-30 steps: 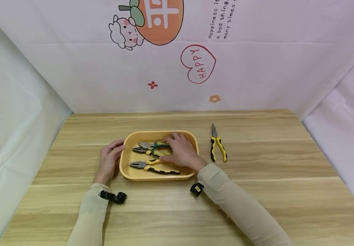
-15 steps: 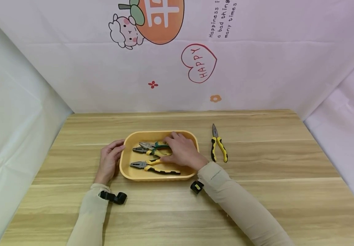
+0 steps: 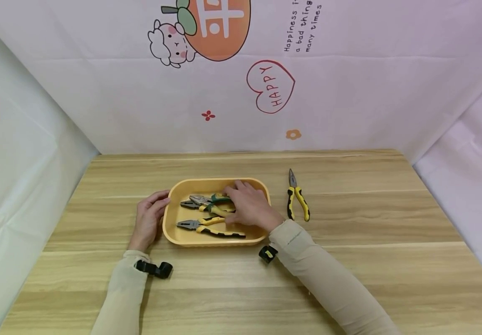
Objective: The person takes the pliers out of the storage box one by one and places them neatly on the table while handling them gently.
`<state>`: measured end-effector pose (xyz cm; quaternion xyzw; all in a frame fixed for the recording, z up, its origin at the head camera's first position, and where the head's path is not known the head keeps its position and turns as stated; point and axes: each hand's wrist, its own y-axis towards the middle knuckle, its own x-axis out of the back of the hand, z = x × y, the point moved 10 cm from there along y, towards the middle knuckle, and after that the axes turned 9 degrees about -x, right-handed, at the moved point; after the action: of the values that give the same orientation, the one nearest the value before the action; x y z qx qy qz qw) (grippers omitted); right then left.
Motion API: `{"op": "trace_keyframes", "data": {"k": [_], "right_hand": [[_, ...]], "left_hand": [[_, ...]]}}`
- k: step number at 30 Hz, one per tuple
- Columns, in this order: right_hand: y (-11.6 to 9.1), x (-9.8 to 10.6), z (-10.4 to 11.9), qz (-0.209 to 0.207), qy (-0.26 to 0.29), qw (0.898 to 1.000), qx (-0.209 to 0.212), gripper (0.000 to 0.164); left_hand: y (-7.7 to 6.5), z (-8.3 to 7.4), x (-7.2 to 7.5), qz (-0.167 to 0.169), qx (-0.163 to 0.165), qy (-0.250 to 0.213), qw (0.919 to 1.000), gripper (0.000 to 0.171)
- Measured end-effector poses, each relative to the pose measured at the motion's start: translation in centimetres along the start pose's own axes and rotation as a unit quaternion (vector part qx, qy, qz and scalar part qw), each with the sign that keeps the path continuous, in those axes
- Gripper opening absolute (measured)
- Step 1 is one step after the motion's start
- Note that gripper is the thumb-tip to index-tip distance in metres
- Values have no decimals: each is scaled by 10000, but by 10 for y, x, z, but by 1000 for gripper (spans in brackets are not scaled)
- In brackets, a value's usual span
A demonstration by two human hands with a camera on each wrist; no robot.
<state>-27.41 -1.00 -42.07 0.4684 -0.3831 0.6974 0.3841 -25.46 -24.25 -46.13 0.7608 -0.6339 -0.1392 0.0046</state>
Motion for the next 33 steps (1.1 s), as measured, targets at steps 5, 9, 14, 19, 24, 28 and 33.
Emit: {"op": "trace_keyframes", "data": {"k": [5,9,14,19,24,28,33], "right_hand": [[-1,1,1,-28,-34,10000,48,74],[-3,2,1,-86,-91,9999,89,74],[-4,4,4,-113,-146,9997,158,73],[-4,4,5,-115,-226,9995,188,73],[-6,5,7,-143,-300,9992,241,72],[-6,5,8,-124,-377,9989,256,72],[-8,4,10,-103,-441,9987,236,72]], "left_hand": [[-1,1,0,2,19,49,10000,35],[-1,1,0,11,-2,46,10000,35],[0,0,1,1,-14,11,10000,34],[0,1,1,12,-4,24,10000,34],[0,0,1,26,-38,18,10000,34],[0,-1,0,28,-64,-1,10000,34],[-1,-2,-1,50,-73,-6,10000,35]]}}
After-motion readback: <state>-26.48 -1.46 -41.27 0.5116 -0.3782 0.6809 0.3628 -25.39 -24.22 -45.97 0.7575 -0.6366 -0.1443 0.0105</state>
